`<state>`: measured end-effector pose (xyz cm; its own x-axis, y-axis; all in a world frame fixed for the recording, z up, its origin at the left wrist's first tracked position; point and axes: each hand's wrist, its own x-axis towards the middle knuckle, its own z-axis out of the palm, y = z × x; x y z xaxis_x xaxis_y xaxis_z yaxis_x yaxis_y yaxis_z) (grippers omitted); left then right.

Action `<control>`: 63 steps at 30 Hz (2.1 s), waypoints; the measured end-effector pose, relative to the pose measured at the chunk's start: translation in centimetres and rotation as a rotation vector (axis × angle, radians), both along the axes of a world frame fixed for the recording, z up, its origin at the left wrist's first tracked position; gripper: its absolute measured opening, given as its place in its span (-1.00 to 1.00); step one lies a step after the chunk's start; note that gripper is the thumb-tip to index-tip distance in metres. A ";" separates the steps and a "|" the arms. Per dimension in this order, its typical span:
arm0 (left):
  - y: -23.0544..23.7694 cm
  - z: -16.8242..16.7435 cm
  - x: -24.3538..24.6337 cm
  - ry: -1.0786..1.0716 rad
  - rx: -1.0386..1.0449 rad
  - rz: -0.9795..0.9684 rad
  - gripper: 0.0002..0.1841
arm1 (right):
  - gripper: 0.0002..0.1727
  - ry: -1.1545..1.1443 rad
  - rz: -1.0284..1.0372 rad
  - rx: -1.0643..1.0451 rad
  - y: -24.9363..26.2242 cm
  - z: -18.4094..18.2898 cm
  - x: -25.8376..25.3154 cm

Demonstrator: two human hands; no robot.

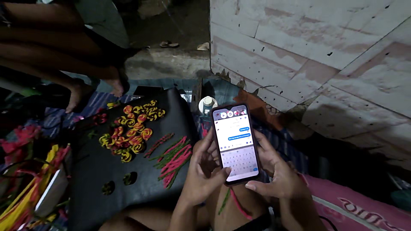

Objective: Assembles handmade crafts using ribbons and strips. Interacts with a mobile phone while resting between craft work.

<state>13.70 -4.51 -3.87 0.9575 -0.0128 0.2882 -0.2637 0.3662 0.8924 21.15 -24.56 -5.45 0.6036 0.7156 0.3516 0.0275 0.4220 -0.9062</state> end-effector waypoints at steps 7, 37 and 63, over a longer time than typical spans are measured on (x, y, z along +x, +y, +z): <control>0.0 0.0 0.0 0.004 0.009 0.001 -0.05 | 0.22 -0.003 -0.029 -0.021 -0.1 0.2 -0.2; -2.0 1.2 3.0 0.174 0.115 0.686 -0.88 | -0.06 -0.039 -0.055 -0.134 0.8 -0.2 -1.4; -1.3 3.0 1.8 0.158 0.145 0.556 -0.84 | -0.09 0.058 -0.136 -0.066 1.6 0.3 -1.6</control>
<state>15.53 -5.80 -0.92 0.8631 0.4742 0.1740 -0.2407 0.0832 0.9670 19.51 -22.98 -5.17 0.7140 0.6467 0.2682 0.0272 0.3572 -0.9336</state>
